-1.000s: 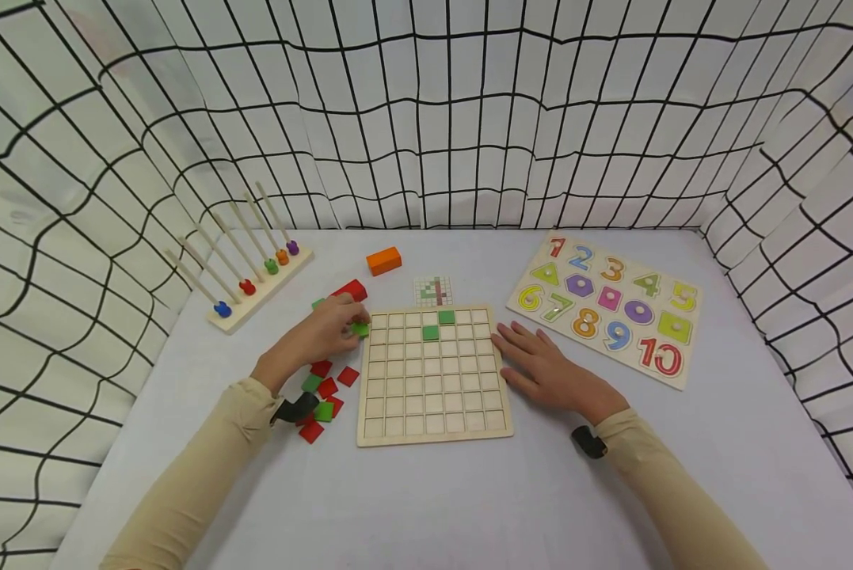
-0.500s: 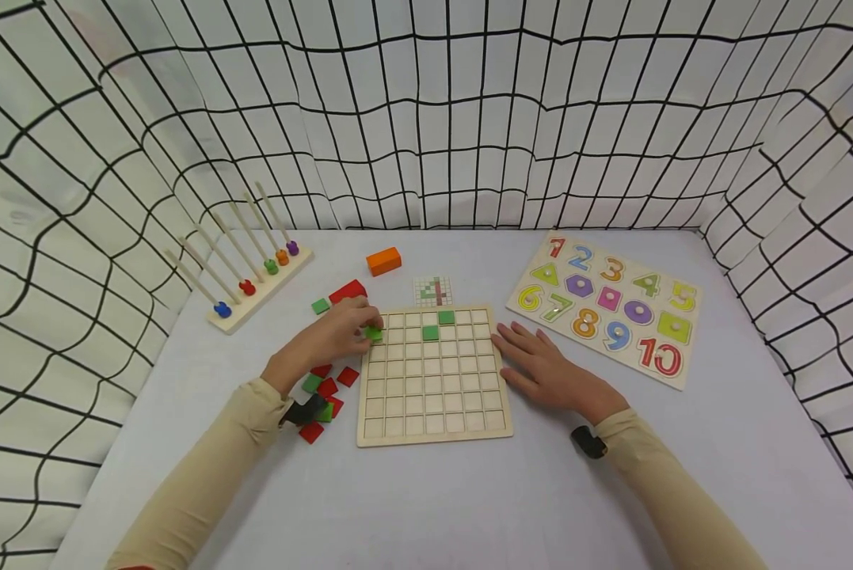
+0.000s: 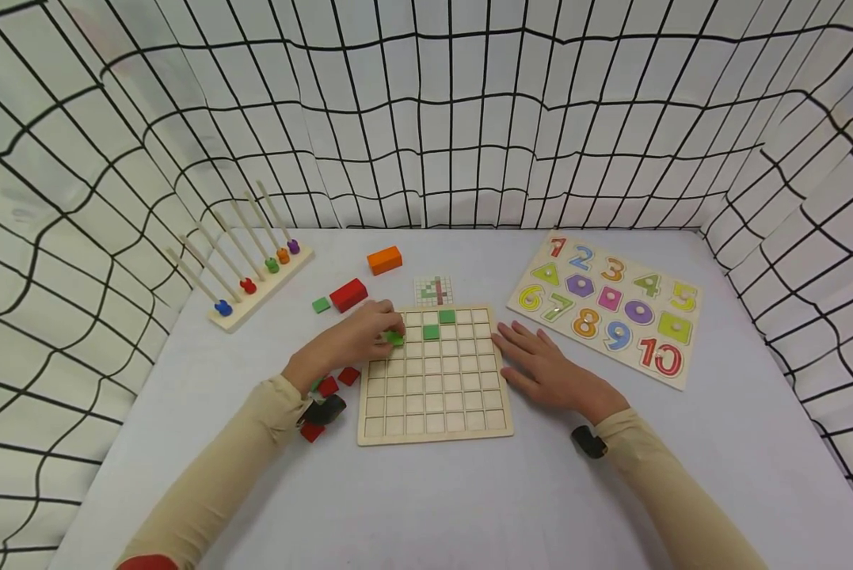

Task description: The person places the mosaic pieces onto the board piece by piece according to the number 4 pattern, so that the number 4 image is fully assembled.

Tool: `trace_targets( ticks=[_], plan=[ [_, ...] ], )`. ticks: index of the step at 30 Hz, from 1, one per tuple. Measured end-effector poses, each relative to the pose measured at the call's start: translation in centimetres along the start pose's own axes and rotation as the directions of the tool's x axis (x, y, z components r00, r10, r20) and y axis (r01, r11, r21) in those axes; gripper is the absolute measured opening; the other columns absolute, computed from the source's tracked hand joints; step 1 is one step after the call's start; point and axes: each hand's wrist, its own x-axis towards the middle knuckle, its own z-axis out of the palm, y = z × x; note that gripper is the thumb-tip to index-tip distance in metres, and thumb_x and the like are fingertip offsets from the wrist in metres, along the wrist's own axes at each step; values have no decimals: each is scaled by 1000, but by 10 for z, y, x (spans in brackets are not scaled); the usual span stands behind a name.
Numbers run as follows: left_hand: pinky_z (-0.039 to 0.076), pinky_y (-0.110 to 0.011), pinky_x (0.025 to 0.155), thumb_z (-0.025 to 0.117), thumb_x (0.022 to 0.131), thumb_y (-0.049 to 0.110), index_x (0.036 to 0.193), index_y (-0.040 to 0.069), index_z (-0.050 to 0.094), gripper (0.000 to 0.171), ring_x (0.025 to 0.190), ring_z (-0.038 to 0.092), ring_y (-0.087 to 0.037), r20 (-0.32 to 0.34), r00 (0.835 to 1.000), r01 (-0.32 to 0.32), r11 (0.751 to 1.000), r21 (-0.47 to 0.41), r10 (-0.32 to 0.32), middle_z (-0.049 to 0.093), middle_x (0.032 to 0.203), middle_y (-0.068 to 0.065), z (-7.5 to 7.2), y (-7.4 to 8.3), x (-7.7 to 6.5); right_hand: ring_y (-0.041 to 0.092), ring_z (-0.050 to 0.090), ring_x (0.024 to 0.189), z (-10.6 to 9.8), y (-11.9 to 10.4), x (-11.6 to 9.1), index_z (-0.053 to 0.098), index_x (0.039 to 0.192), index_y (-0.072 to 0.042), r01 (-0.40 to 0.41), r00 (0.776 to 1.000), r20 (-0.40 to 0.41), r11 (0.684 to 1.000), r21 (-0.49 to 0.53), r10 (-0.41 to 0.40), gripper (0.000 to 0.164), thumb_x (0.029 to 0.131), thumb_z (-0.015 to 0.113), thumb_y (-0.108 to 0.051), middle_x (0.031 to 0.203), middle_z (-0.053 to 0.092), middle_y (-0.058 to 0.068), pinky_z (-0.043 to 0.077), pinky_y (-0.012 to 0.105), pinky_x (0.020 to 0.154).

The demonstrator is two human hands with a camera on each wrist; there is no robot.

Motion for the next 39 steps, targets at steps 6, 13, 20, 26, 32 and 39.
trace_targets(
  ticks=[6,13,20,26,32,39],
  plan=[
    [45,-30,85,71,96,2,110,5,72,14,102,52,-27,36,998,-54,998,30,53,64,111,-12,4,5,7,44,18,166,0,0,0,33,168,-9,2,1000,-2,1000,-8,-3,65,111,56,-28,178,25,16,11,71,130],
    [47,-30,85,72,98,4,109,6,71,11,102,52,-26,53,997,-62,997,37,60,63,112,-12,10,11,11,44,17,166,0,-1,-1,33,168,-10,4,1000,2,1000,6,-4,64,111,56,-29,178,25,15,11,70,131],
    [50,-34,90,72,99,6,109,7,71,11,105,54,-27,31,996,-85,996,42,83,64,114,-11,15,14,12,43,17,167,1,1,0,32,169,-11,2,1000,0,1000,2,-2,65,112,56,-29,179,24,14,10,70,131],
    [52,-36,93,72,98,3,109,7,72,12,108,55,-27,22,995,-102,994,47,101,65,113,-10,16,16,11,44,17,166,0,0,-1,33,169,-11,2,1000,0,1000,9,-2,64,112,55,-30,179,24,14,10,70,131],
    [52,-36,93,72,99,4,109,8,72,11,107,55,-26,28,994,-105,993,58,103,63,111,-10,15,17,10,43,17,166,1,1,-1,33,169,-11,4,1000,-2,1000,1,-4,64,112,55,-30,179,25,14,11,70,131],
    [51,-36,94,72,99,5,108,7,73,10,105,54,-25,23,994,-111,991,69,110,63,110,-11,14,18,9,43,17,167,1,1,0,33,169,-12,3,1000,-1,1000,2,-3,64,112,55,-30,179,25,14,11,70,131]
  ],
)
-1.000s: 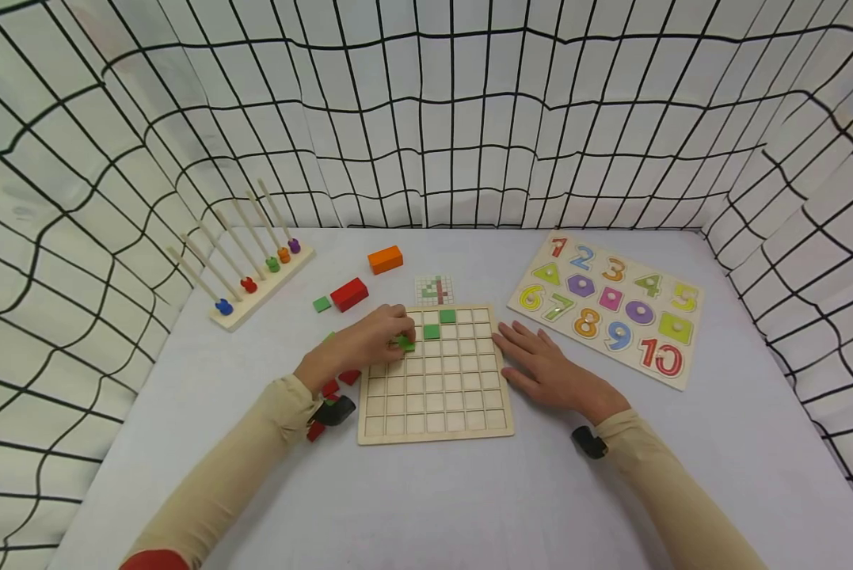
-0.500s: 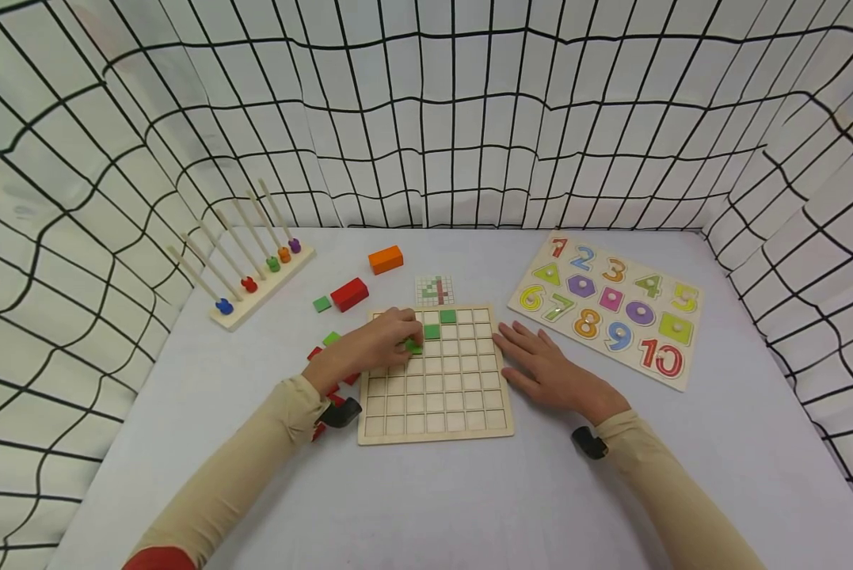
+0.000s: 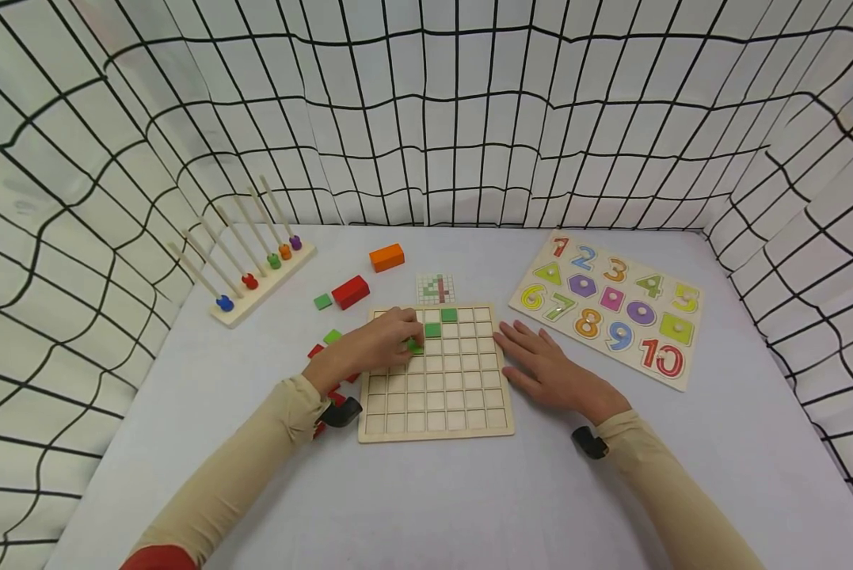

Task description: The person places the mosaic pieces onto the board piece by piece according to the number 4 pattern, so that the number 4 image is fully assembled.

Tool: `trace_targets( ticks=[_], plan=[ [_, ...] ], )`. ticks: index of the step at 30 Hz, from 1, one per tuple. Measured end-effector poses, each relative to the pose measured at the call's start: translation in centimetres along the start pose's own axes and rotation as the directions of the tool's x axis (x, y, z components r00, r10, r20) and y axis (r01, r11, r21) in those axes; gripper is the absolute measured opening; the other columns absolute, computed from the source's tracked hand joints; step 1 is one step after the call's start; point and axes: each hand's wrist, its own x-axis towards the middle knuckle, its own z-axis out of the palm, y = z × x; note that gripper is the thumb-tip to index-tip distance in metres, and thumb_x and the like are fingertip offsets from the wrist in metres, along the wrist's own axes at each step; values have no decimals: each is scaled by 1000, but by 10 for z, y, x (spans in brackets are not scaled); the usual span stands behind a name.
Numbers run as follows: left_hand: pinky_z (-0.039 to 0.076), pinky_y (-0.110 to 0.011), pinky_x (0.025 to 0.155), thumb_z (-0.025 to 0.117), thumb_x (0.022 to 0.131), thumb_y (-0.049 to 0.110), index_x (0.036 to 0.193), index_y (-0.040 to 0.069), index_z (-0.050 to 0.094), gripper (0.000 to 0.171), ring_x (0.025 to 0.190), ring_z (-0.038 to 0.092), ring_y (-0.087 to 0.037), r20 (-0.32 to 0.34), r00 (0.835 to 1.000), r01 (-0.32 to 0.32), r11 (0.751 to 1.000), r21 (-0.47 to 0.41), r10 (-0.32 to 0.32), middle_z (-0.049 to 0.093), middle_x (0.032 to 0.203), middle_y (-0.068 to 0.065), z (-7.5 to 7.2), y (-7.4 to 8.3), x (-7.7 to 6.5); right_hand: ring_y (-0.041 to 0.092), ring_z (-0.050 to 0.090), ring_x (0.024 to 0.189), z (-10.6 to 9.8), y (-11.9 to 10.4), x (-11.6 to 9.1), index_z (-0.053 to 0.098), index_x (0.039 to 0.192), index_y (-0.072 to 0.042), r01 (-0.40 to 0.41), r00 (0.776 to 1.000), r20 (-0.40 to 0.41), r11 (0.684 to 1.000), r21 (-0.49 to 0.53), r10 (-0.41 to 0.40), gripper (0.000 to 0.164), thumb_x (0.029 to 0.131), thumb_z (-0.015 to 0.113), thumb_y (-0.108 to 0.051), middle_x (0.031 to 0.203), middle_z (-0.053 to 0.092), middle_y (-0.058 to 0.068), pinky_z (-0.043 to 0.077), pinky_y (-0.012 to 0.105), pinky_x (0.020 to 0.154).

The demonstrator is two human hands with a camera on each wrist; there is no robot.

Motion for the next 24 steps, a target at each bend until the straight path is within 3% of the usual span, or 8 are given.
trace_targets(
  ticks=[15,19,24],
  plan=[
    [51,-38,95,70,98,4,112,6,75,14,102,55,-26,-33,999,-37,999,7,37,66,110,-13,-1,-5,-4,44,17,166,-3,0,2,34,168,-11,8,1000,-2,1000,16,-8,64,112,56,-30,178,25,15,12,71,130],
    [51,-36,91,70,99,5,114,7,75,16,102,55,-26,-35,999,-11,1000,1,11,66,114,-13,-2,-6,-6,44,17,166,-2,0,1,33,168,-11,5,1000,-1,1000,11,-5,64,111,56,-30,178,25,15,12,71,130],
    [53,-36,95,71,99,6,118,6,75,19,108,57,-28,-14,999,31,999,-6,-32,67,120,-13,-6,-5,-10,43,17,167,0,2,1,32,169,-11,-2,1000,4,1000,4,2,65,111,57,-29,179,25,14,10,71,130]
  ],
)
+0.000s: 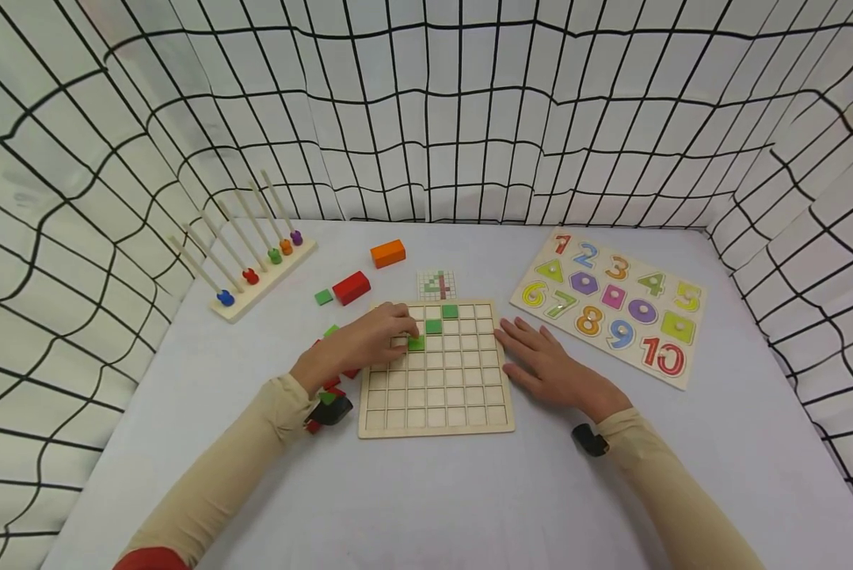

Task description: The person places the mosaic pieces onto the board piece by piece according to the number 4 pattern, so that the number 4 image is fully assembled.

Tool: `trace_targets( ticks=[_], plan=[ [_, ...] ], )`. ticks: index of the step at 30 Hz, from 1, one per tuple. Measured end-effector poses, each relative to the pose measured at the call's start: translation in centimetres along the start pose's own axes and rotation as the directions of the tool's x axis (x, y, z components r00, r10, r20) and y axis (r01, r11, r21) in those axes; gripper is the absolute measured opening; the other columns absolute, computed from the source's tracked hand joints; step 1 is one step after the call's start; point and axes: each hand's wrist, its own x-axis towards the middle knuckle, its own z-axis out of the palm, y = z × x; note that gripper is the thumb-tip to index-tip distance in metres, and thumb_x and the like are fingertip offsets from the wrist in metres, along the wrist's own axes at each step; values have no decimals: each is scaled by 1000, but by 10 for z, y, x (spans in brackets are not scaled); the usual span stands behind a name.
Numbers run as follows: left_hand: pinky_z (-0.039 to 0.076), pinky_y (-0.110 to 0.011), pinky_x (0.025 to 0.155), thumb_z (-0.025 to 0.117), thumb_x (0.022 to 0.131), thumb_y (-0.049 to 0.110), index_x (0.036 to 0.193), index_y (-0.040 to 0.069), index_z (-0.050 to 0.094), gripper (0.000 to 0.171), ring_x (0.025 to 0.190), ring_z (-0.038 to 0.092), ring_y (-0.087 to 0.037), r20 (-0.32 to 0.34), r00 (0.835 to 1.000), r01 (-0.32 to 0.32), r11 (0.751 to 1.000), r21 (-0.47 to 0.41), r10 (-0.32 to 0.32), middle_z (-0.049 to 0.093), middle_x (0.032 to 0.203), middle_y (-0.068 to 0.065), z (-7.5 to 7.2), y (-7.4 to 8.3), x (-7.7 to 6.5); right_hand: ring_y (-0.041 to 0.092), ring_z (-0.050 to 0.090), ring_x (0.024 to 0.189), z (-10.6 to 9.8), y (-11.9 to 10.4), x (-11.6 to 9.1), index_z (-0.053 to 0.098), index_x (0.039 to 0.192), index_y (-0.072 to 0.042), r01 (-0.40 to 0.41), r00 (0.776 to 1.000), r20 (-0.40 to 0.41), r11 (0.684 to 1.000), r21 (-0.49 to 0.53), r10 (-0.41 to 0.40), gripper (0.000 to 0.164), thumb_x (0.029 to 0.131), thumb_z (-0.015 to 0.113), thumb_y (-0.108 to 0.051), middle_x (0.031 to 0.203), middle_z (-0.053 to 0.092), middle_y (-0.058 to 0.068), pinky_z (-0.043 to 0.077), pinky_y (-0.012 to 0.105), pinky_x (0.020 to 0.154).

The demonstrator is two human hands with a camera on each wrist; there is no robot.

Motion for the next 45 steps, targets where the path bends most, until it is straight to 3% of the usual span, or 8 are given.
trace_targets(
  ticks=[13,28,45],
  plan=[
    [54,-40,102,72,100,5,119,7,74,20,114,57,-31,-19,998,51,998,-29,-52,67,122,-13,-6,-10,-12,44,17,166,-1,-2,0,33,168,-10,1,1000,1,1000,9,-1,65,111,57,-29,178,25,14,10,71,130],
    [55,-35,91,74,97,6,119,4,74,22,101,58,-25,-44,996,83,997,-8,-83,68,114,-14,-7,-24,-33,43,17,167,-1,-3,0,33,169,-12,-7,1000,3,1000,16,7,65,111,56,-31,178,25,14,11,70,131],
    [56,-31,84,76,94,3,119,2,74,25,101,58,-24,-77,969,226,969,-101,-234,66,109,-13,-10,-43,-61,43,17,166,-2,-4,-1,33,169,-11,-6,1000,1,1000,5,6,65,111,57,-29,178,26,15,11,70,131]
  ],
)
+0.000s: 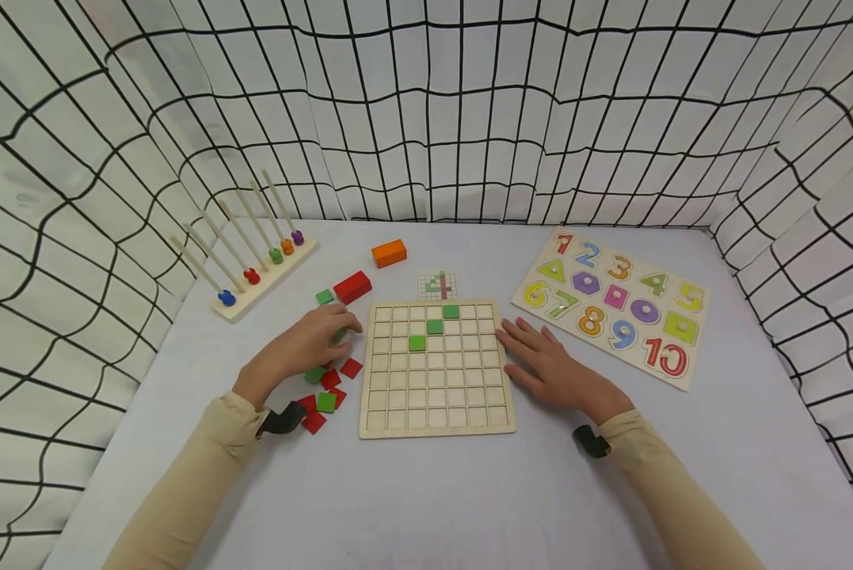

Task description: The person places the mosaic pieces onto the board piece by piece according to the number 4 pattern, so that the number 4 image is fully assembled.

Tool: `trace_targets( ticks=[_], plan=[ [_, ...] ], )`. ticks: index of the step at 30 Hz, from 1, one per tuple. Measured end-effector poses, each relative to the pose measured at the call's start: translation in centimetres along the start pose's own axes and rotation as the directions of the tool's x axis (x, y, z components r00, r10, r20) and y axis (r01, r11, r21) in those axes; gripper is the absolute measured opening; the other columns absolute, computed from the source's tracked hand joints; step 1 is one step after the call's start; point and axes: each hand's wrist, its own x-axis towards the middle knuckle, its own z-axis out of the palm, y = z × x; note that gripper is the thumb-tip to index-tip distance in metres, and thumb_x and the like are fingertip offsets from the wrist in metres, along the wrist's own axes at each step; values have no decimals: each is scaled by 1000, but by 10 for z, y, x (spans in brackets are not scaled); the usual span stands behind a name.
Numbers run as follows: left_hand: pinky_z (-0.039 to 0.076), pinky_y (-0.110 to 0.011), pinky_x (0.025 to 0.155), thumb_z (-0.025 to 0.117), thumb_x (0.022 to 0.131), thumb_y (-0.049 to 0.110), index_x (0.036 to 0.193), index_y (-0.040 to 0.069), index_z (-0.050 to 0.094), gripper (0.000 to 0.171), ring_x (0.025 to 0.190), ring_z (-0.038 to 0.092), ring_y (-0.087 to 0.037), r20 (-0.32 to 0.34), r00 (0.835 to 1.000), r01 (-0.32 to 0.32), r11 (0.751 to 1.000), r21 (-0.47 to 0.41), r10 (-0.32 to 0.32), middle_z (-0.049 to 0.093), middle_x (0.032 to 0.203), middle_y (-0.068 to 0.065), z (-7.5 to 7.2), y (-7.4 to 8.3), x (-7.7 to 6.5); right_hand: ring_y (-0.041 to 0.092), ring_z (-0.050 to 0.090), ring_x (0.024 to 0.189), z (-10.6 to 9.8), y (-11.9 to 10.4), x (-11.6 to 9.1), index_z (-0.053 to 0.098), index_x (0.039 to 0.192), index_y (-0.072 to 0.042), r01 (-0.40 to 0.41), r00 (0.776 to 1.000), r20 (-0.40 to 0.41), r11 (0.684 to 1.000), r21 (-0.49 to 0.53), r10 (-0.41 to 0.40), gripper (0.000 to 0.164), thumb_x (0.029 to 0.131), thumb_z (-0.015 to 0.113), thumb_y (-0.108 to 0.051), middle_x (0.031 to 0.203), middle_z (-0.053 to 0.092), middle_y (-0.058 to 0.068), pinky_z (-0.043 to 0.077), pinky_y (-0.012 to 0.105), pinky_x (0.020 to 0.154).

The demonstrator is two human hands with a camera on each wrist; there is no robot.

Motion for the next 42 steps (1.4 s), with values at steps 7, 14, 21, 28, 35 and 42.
trace_targets(
  ticks=[7,14,21,28,35,42],
  plan=[
    [61,-39,92,77,95,5,120,2,74,25,112,57,-30,-27,997,69,998,7,-69,66,117,-15,-1,-8,-6,43,17,167,-1,-1,0,32,169,-12,-3,1000,2,1000,6,3,65,111,57,-30,179,25,14,10,70,131],
    [58,-43,92,78,95,8,116,1,73,23,114,53,-36,-71,990,128,990,51,-124,63,117,-19,2,-12,-5,42,17,167,-1,0,0,33,169,-12,3,1000,0,1000,9,-3,64,112,56,-31,179,25,14,11,69,131],
    [59,-40,90,78,97,11,117,1,70,23,112,54,-34,-71,964,259,966,21,-257,57,120,-20,4,-9,-2,42,17,167,-1,-1,0,32,169,-12,1,1000,2,1000,5,-1,65,112,56,-30,179,25,14,11,70,131],
    [60,-40,87,76,96,3,116,2,70,21,112,53,-35,-48,970,237,971,6,-236,59,114,-18,3,-6,-1,44,18,166,-1,-2,0,33,168,-11,9,1000,-11,1000,14,-9,64,111,56,-30,178,26,15,11,71,130],
    [58,-38,87,78,90,-3,104,3,69,18,110,52,-31,-43,991,130,992,-6,-130,60,109,-14,2,-6,0,43,16,167,-2,-2,0,32,169,-12,-3,1000,4,1000,13,3,65,112,56,-30,179,25,14,10,69,131],
    [54,-30,80,80,88,-1,100,6,68,18,103,53,-24,-16,999,50,999,20,-50,58,101,-11,-1,1,2,43,16,167,-2,-3,0,32,169,-11,-9,1000,6,1000,15,9,65,112,56,-30,179,24,15,10,70,131]
  ],
)
